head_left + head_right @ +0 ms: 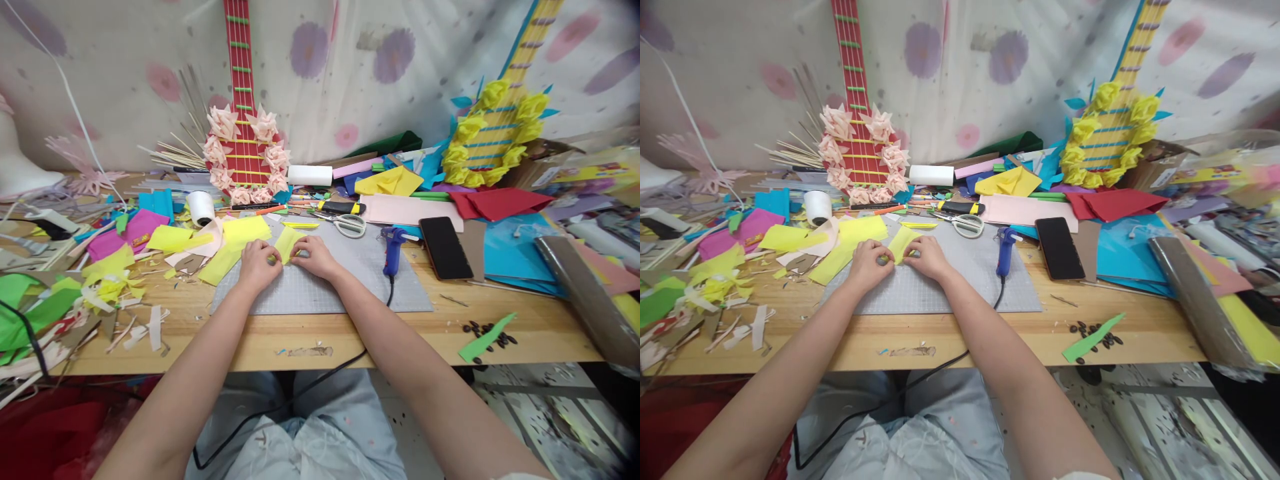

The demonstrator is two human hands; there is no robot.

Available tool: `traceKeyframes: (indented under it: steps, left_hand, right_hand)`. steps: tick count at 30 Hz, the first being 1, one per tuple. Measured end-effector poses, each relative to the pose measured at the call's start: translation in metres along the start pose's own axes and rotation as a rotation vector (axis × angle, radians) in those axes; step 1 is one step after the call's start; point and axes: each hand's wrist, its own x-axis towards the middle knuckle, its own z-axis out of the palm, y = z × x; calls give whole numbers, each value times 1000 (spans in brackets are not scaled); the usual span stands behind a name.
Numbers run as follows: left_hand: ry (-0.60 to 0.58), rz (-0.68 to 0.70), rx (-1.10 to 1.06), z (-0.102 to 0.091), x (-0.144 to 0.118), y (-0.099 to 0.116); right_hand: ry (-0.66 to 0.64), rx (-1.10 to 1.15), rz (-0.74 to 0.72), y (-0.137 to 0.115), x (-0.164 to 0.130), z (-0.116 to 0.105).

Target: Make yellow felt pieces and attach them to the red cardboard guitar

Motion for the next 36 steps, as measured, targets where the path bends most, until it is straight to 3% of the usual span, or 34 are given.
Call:
traceKeyframes:
  steps: [10,21,36]
  left_hand:
    - [1,-60,-3,0,-1,3]
    - [-17,-70,-15,-2,-1,4]
    - [-4,-88,-23,-2,1,5]
  right_hand:
    - [-39,47,-35,4,3,-4]
    - [77,-35,185,-7,5,10]
    - [105,-116,209,-14,4,10]
